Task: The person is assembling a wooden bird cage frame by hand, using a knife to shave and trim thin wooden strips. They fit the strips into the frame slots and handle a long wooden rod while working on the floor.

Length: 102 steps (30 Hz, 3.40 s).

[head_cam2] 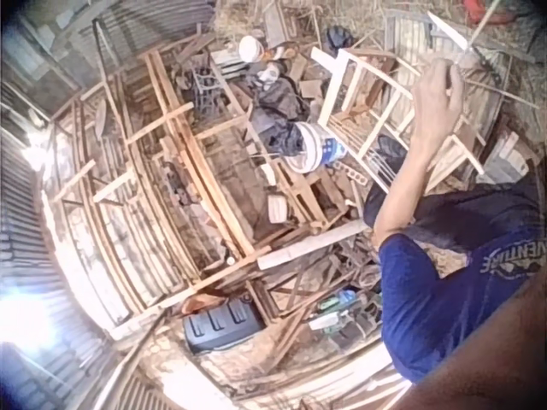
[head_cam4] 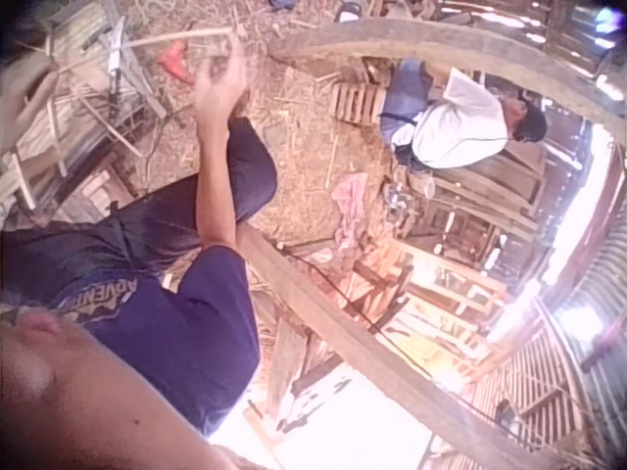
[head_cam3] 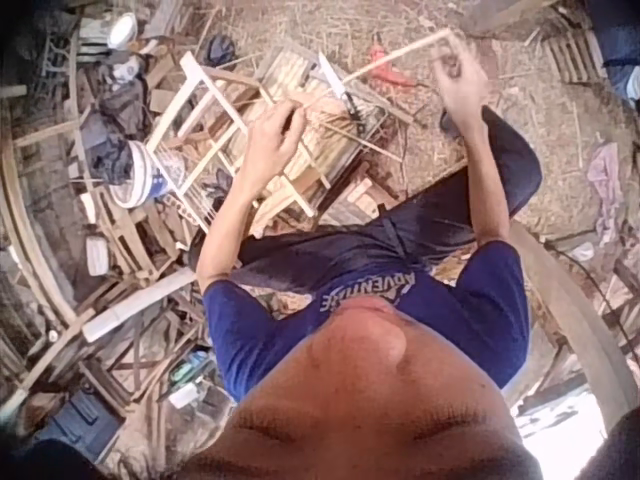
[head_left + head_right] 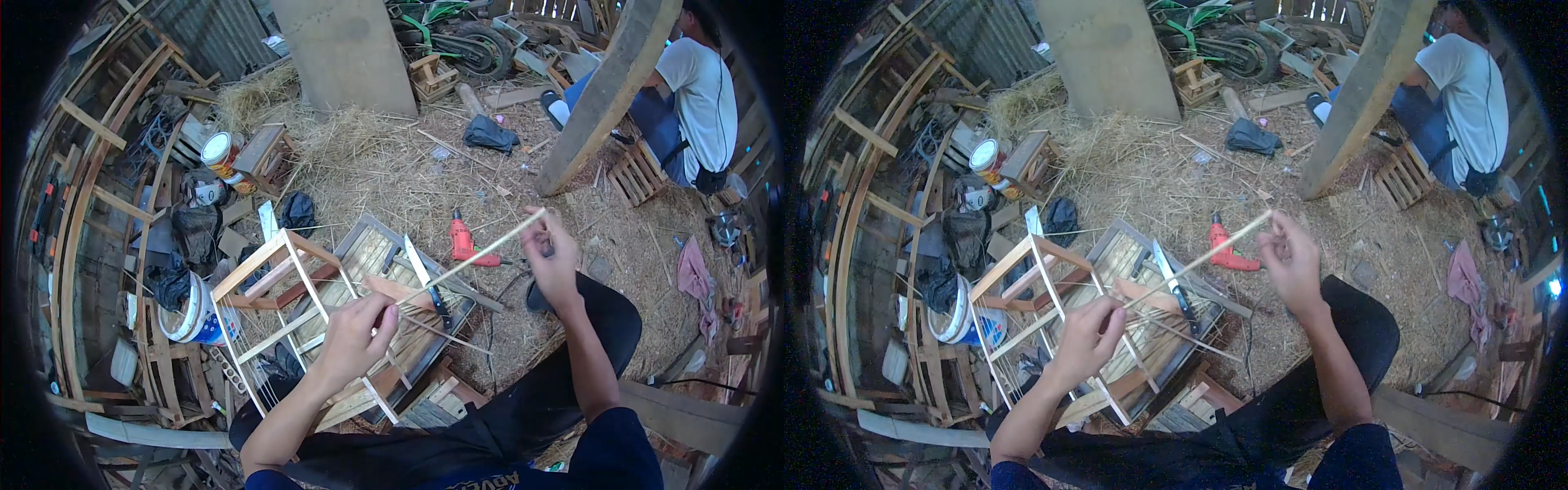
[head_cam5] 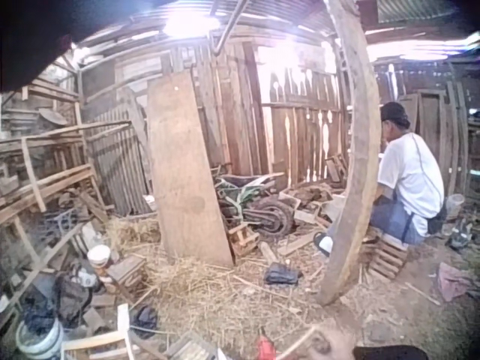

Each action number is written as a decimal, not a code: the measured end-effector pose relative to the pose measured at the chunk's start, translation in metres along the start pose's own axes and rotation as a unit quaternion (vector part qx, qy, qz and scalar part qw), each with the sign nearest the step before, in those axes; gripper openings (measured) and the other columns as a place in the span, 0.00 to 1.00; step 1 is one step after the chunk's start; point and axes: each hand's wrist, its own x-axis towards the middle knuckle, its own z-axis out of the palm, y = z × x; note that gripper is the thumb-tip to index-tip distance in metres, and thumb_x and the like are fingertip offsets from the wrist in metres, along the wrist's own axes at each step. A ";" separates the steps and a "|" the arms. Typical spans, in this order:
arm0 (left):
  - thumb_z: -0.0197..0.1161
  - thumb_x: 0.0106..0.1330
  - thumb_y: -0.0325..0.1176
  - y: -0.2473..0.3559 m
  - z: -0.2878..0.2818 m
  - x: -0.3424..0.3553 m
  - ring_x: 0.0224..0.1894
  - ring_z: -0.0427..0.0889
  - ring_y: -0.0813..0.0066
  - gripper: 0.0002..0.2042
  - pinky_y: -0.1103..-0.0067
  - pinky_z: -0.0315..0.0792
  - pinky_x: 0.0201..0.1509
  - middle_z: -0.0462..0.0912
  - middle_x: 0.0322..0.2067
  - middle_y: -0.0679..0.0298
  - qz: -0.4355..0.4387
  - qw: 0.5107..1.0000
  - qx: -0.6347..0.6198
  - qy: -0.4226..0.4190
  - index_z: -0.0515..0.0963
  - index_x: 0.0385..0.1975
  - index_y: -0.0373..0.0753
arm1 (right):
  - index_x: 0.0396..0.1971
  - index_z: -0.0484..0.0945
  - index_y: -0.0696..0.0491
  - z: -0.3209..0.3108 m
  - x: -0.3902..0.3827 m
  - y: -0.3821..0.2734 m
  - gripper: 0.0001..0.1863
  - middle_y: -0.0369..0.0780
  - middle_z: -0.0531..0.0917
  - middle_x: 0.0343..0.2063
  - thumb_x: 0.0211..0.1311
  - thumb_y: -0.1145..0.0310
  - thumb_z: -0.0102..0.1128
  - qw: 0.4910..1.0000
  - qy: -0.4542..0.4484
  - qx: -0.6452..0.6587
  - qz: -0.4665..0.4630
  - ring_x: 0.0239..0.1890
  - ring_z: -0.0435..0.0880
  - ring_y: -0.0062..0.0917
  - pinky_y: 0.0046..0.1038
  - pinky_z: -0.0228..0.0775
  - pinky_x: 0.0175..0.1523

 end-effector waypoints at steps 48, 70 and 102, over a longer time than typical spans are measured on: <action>0.65 0.75 0.25 0.010 0.018 -0.011 0.32 0.86 0.53 0.10 0.65 0.78 0.38 0.86 0.36 0.50 0.071 0.995 -0.066 0.028 0.78 0.53 0.33 | 0.44 0.85 0.60 0.062 -0.047 -0.067 0.09 0.39 0.87 0.35 0.73 0.71 0.69 0.940 -0.121 0.302 -0.103 0.32 0.85 0.21 0.26 0.76 0.37; 0.52 0.86 0.39 -0.002 0.015 -0.010 0.25 0.66 0.85 0.12 0.83 0.61 0.27 0.71 0.26 0.69 -0.155 0.915 -0.370 0.048 0.65 0.57 0.38 | 0.71 0.70 0.52 0.145 -0.077 0.027 0.35 0.48 0.89 0.41 0.62 0.68 0.66 0.839 -0.362 -0.335 -0.230 0.52 0.88 0.39 0.43 0.76 0.52; 0.49 0.87 0.40 0.002 0.020 -0.006 0.26 0.61 0.87 0.10 0.85 0.57 0.26 0.67 0.29 0.71 -0.150 0.900 -0.403 0.073 0.65 0.55 0.41 | 0.64 0.67 0.56 0.071 -0.029 -0.049 0.24 0.36 0.80 0.43 0.74 0.76 0.66 0.809 -0.374 0.416 0.179 0.42 0.87 0.20 0.26 0.79 0.52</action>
